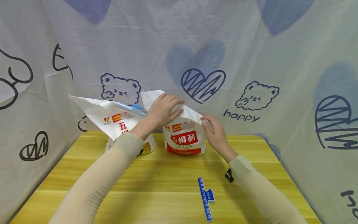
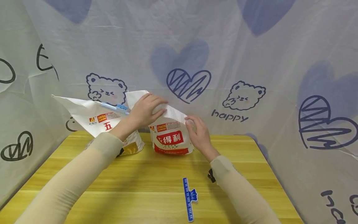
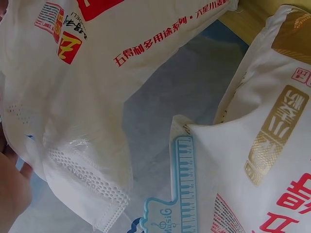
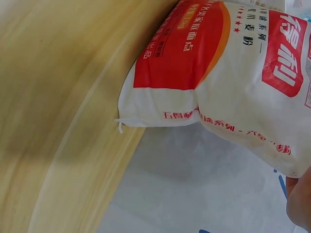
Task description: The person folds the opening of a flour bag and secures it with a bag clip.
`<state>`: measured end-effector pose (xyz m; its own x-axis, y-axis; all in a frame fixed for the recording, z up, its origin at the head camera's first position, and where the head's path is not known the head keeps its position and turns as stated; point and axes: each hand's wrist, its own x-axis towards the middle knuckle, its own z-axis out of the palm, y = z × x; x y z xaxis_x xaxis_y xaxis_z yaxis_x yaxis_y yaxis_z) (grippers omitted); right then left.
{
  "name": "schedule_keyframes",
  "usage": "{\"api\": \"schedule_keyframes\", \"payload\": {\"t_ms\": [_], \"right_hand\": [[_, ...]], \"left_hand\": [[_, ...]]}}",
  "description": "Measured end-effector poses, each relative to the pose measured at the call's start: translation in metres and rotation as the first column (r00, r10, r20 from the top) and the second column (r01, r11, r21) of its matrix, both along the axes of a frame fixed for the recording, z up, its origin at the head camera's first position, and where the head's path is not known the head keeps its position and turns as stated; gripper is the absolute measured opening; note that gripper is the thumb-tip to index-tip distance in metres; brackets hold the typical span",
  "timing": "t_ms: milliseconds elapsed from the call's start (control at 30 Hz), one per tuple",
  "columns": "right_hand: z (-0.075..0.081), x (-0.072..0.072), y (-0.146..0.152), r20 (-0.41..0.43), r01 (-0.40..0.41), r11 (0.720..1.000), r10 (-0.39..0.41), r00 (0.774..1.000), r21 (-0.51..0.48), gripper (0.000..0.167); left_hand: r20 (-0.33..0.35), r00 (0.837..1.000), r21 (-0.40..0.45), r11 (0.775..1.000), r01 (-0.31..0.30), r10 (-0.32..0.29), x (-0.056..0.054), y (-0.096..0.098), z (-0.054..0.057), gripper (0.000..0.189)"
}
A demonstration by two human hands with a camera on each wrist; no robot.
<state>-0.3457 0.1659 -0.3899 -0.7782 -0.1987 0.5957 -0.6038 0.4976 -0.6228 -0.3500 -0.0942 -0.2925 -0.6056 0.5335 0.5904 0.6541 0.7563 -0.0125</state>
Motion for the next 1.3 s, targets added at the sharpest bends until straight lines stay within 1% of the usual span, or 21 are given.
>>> {"api": "schedule_keyframes", "payload": {"t_ms": [267, 333, 400, 600, 767, 1033, 1300], "right_hand": [[-0.002, -0.003, -0.005, -0.028, 0.006, 0.998, -0.008, 1.0, -0.069, 0.026], [-0.002, -0.004, -0.006, -0.023, 0.008, 0.995, -0.01, 1.0, -0.095, 0.025], [-0.001, -0.003, -0.007, -0.001, 0.014, 0.992, -0.014, 1.0, -0.123, 0.024], [-0.001, -0.003, -0.011, 0.094, 0.049, 0.975, -0.029, 0.995, -0.217, 0.025], [-0.004, -0.005, -0.013, 0.144, 0.081, 0.962, -0.044, 0.989, -0.259, 0.024], [-0.003, -0.01, -0.015, 0.16, 0.112, 0.94, -0.062, 0.985, -0.321, 0.021], [-0.001, -0.01, -0.019, 0.184, 0.11, 0.925, -0.045, 0.982, -0.363, 0.021]], "left_hand": [[-0.058, 0.998, 0.022, 0.999, 0.027, -0.025, -0.005, -0.001, -0.003, 0.028], [-0.069, 0.997, 0.022, 0.999, 0.029, -0.028, -0.006, 0.0, -0.003, 0.026], [-0.07, 0.997, 0.028, 0.999, 0.03, -0.028, -0.007, 0.0, -0.004, 0.024], [-0.033, 0.999, 0.055, 0.998, 0.019, -0.018, -0.008, 0.003, -0.004, 0.019], [-0.008, 1.0, 0.085, 0.996, 0.009, -0.008, -0.01, 0.006, -0.003, 0.016], [-0.003, 1.0, 0.142, 0.99, -0.005, 0.006, -0.014, 0.007, -0.003, 0.012], [0.01, 1.0, 0.169, 0.985, -0.021, 0.02, -0.016, 0.006, -0.003, 0.01]]}}
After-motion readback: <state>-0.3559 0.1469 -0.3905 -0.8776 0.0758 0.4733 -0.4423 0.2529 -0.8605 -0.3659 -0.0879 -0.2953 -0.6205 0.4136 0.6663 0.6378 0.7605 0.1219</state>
